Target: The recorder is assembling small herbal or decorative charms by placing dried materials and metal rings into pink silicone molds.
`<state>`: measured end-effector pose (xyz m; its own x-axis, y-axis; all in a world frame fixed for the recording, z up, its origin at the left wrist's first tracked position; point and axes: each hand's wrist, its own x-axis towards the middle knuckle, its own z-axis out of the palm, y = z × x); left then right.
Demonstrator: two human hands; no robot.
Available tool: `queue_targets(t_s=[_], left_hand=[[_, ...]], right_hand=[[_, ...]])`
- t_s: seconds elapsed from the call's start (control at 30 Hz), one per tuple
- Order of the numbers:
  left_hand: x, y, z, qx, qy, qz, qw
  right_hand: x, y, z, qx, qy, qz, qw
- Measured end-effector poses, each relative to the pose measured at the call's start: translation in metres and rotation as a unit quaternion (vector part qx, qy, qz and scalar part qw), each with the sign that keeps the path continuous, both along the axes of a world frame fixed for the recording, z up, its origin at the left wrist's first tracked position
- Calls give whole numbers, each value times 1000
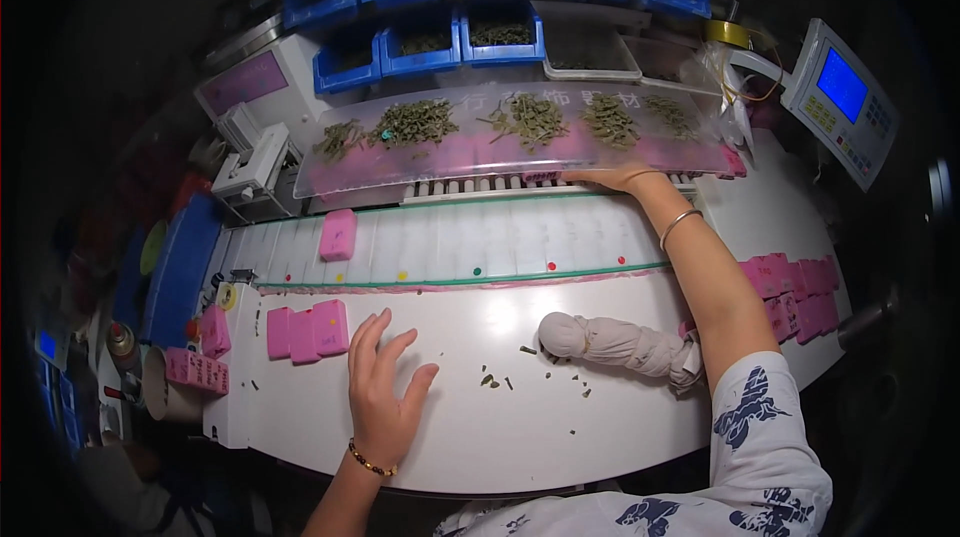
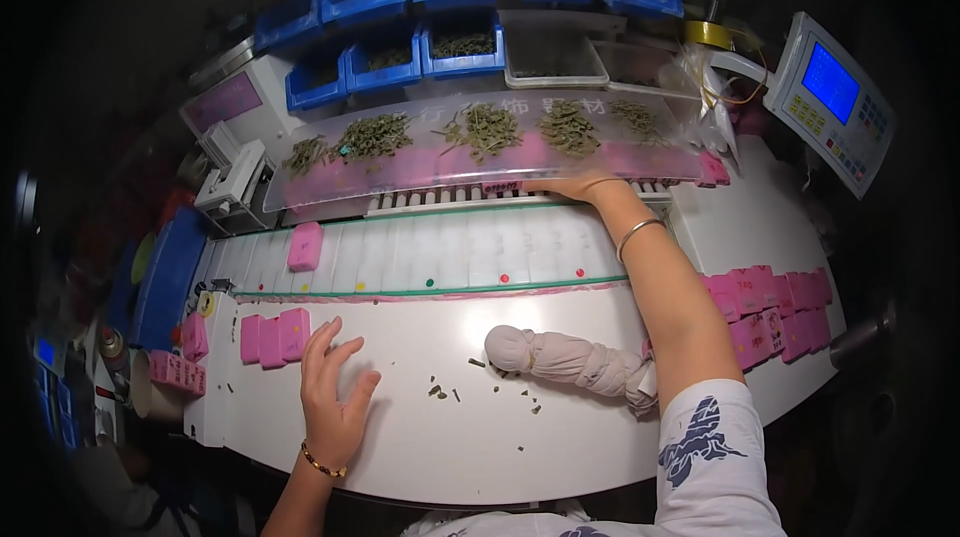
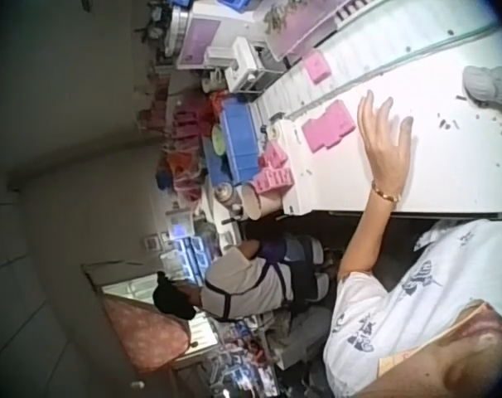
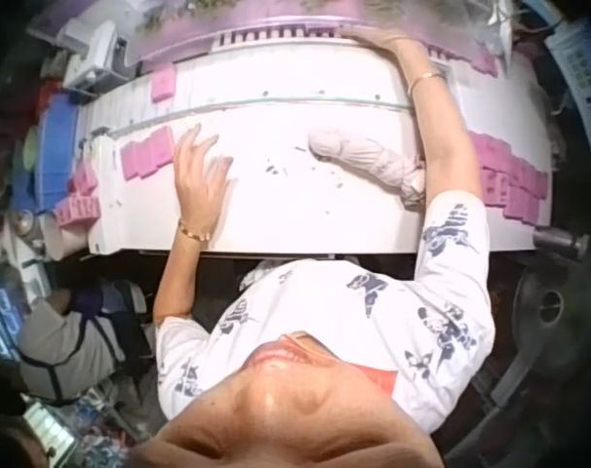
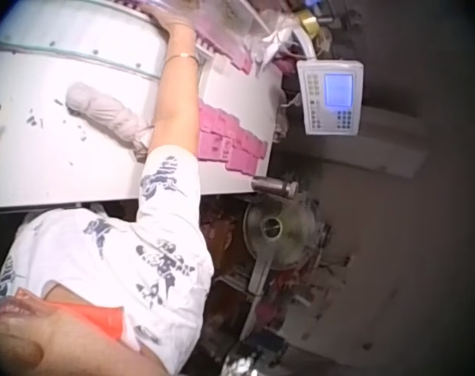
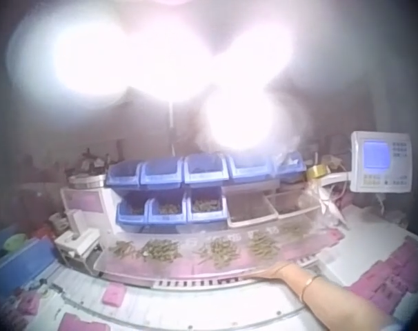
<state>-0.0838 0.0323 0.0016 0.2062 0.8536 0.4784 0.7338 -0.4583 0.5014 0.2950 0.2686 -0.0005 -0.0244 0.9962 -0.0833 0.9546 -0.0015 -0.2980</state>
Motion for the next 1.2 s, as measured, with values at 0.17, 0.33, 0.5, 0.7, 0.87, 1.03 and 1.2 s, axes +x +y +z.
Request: queue_targets(t_s=[0.17,0.33,0.5,0.7,0.87,1.03,1.2], left_hand=[[3,-14,-2,-17,-24,-9,1000],[15,-19,0,-36,-64,-43,996],[22,-22,0,-33,-71,-59,995],[23,-28,3,-33,-72,-66,995],[22,-31,1,-39,-74,-70,994],[30,-30,2,-112,-144,-96,979],[48,-29,7,-321,-385,-158,851]], right_hand=[[42,14,-18,64,-68,49,994],[42,3,-22,171,-96,29,980],[32,24,-46,172,-162,34,971],[29,13,-34,84,-32,43,995],[2,-40,-14,120,20,32,992],[-37,-126,8,143,156,231,950],[-91,-223,52,177,207,354,895]])
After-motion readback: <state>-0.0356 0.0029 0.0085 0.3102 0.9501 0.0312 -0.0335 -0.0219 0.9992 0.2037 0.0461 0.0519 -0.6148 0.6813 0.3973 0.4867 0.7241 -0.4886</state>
